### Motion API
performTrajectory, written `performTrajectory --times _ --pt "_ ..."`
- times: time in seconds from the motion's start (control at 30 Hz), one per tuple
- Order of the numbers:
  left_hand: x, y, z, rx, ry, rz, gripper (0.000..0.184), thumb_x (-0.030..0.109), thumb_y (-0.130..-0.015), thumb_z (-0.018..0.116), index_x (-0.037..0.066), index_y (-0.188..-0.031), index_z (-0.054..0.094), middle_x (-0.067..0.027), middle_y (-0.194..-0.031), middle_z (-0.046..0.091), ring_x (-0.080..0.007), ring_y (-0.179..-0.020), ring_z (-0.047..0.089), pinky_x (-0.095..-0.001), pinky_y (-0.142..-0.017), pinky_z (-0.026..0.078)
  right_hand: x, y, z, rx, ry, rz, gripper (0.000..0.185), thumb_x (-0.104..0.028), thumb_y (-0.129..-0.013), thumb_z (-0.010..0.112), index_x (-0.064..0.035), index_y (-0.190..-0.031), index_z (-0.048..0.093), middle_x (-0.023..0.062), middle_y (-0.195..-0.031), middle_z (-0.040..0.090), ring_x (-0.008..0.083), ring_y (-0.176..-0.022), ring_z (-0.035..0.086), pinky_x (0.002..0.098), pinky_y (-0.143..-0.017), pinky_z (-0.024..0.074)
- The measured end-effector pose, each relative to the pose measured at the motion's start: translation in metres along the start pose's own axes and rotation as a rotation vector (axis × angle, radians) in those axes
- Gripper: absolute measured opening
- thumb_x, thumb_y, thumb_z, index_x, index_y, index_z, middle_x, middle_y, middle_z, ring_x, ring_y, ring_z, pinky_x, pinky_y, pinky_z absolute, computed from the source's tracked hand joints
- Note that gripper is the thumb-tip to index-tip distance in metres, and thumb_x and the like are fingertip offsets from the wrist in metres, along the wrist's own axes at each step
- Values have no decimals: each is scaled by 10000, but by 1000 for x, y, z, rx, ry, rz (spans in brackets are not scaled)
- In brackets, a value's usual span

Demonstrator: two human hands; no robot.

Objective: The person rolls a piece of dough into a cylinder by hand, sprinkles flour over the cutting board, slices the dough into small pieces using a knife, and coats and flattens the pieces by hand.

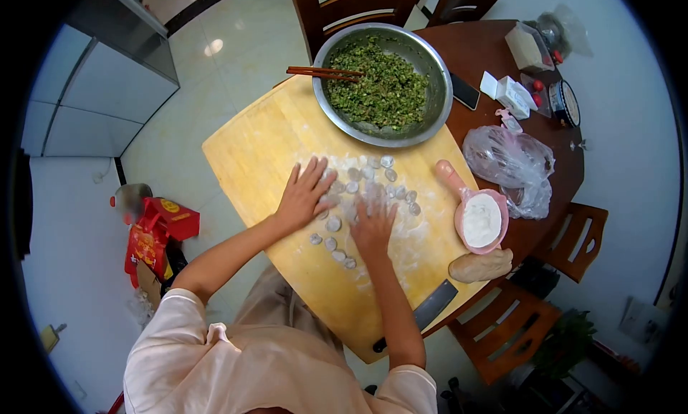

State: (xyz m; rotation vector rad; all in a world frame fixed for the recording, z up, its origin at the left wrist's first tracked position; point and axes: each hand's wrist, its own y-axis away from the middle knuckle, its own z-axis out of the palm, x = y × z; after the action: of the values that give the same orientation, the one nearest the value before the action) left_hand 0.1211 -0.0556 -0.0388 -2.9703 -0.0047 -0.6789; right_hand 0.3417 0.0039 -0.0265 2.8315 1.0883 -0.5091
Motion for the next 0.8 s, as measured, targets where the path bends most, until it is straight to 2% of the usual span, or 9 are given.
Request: performTrajectory --times 0.1,0.23,0.3,0.37,0.4,0.5,0.63,0.7,0.8 --pt "21 -18 7 26 78 -35 718 482 -884 658 139 -1482 458 -174 -1609 288 -355 -1505 225 -619 -1173 195 17 3 -8 33 -74 33 636 -350 -875 689 -124 -1442 508 228 -1547 365 426 -1450 311 668 -1140 184" --pt "64 29 2 -207 77 194 688 492 -889 652 150 -1461 481 -163 -1616 277 -348 -1511 216 -623 -1167 203 8 59 -26 104 -224 59 631 -388 -879 676 -129 -1434 521 231 -1533 384 433 -1462 296 669 -1147 164" --pt "60 61 1 -304 77 365 667 499 -896 639 162 -1453 493 -158 -1619 272 -340 -1513 213 -631 -1163 205 -3 90 -18 -32 -161 -61 655 -408 -877 671 -135 -1449 505 219 -1543 381 434 -1468 285 668 -1151 153" --pt "39 59 10 -216 12 390 691 494 -887 645 159 -1467 471 -154 -1617 278 -336 -1510 222 -613 -1170 205 -8 92 -11 -136 -109 -113 624 -359 -874 680 -135 -1432 512 183 -1548 395 425 -1463 299 668 -1146 171" --pt "29 50 11 -171 -23 399 704 491 -883 649 158 -1474 461 -152 -1617 281 -334 -1509 227 -604 -1174 206 -5 79 -8 -121 -82 -73 598 -326 -873 679 -131 -1417 521 175 -1549 399 421 -1458 308 666 -1143 179" --pt "8 -1 -3 -105 39 194 670 464 -908 631 175 -1484 448 -136 -1623 278 -343 -1506 237 -603 -1164 224 5 32 -6 -29 -95 40 473 -178 -872 661 -102 -1330 571 178 -1555 392 402 -1437 343 651 -1137 215" --pt "20 -57 7 27 95 108 690 474 -888 647 146 -1467 465 -156 -1609 303 -350 -1500 248 -597 -1172 212 38 -2 -23 191 -107 210 514 -203 -903 634 -110 -1398 533 218 -1575 339 416 -1458 289 640 -1148 193" --pt "48 -69 18 -95 30 150 710 475 -876 661 135 -1467 461 -153 -1603 315 -338 -1498 256 -598 -1174 207 50 -13 -20 252 -166 320 541 -220 -915 625 -121 -1435 511 234 -1577 325 424 -1471 257 635 -1154 179" --pt "69 -49 23 -157 -28 245 744 480 -861 677 125 -1474 450 -126 -1598 333 -311 -1492 274 -580 -1183 207 33 -3 -13 112 -96 210 578 -246 -921 618 -136 -1473 482 232 -1584 312 434 -1482 225 630 -1163 157"
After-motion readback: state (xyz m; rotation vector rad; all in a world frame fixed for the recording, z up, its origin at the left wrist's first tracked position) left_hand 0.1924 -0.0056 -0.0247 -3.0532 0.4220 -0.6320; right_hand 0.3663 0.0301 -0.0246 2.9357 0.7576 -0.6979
